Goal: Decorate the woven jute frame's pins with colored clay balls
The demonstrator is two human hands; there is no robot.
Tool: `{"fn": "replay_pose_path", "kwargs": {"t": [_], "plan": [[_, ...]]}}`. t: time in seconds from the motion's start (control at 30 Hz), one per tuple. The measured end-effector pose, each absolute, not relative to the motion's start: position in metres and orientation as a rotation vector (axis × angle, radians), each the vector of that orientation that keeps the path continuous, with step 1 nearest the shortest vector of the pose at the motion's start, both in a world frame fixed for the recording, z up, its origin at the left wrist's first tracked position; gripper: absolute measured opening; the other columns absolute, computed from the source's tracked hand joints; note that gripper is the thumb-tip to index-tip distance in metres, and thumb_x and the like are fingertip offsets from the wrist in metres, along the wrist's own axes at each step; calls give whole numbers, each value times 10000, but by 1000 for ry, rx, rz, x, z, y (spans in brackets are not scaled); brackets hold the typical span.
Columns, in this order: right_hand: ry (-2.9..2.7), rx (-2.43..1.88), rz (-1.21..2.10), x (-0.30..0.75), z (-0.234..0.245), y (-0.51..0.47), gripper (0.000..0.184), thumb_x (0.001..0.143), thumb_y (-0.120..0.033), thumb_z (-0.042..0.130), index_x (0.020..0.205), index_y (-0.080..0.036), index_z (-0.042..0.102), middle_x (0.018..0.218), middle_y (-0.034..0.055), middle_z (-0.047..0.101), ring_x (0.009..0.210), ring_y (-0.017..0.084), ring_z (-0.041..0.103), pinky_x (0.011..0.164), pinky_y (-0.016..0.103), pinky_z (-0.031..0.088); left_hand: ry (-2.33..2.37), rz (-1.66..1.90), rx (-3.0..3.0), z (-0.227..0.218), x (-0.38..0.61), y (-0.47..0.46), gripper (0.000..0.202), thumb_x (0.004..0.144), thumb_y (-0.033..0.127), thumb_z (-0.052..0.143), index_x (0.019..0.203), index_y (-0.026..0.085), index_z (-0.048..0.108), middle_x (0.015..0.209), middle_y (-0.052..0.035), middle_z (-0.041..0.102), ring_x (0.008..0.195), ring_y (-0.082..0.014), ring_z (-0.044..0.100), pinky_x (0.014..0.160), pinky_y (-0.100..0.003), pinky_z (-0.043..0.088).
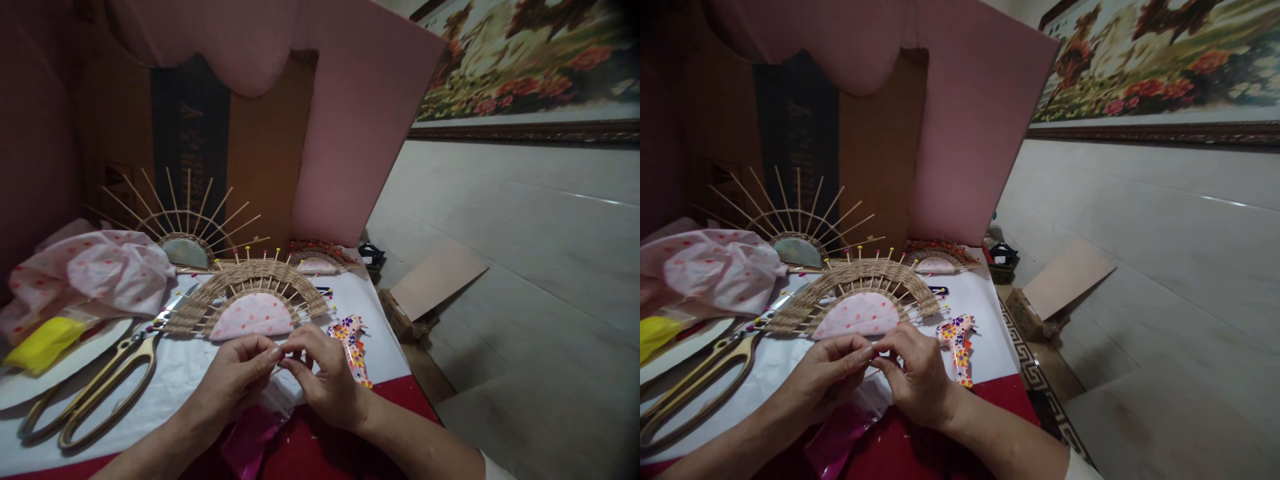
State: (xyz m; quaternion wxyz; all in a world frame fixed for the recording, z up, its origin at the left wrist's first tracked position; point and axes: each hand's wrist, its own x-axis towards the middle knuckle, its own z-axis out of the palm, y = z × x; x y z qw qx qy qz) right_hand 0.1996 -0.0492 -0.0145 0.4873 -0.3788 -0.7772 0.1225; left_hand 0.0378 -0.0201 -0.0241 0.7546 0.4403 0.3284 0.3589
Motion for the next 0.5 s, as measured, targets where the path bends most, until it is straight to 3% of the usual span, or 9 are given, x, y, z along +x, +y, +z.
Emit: {"fn": "replay_pose_path", "kwargs": {"t": [0.13, 0.23, 0.37, 0.5], "plan": [[-1882, -922, 313, 200, -15, -49, 97, 841, -145, 571, 918, -184, 615, 784, 46, 615, 731, 155, 568, 589, 258, 464, 726, 801, 917, -18, 38, -24, 373, 667, 481, 730, 623, 148, 569, 416, 88, 353, 345, -20, 181, 330, -157, 98], [-1824, -942, 323, 201, -13, -48, 64, 857, -166, 562, 897, -176, 611, 789, 50, 612, 713, 149, 558, 588, 259, 462, 755, 810, 856, -11, 38, -27, 344, 750, 485, 648, 787, 144, 635, 487, 62, 435, 379, -31, 249, 346, -141, 135], [-1779, -981, 318, 201, -13, -48, 43, 858, -209, 576, 858, -181, 609, 794, 51, 605, 720, 154, 554, 592, 269, 462, 725, 820, 768, -9, 38, -25, 139, 746, 193, 604, 872, 145, 637, 558, 46, 499, 444, -46, 365, 395, -129, 258], [-1796, -970, 314, 201, -15, -48, 44, 854, -179, 576, 874, -179, 615, 804, 54, 612, 735, 157, 557, 604, 273, 464, 670, 835, 742, -13, 39, -21, 206, 644, 58, 600, 838, 120, 634, 670, -1, 607, 502, -52, 472, 440, -133, 328]]}}
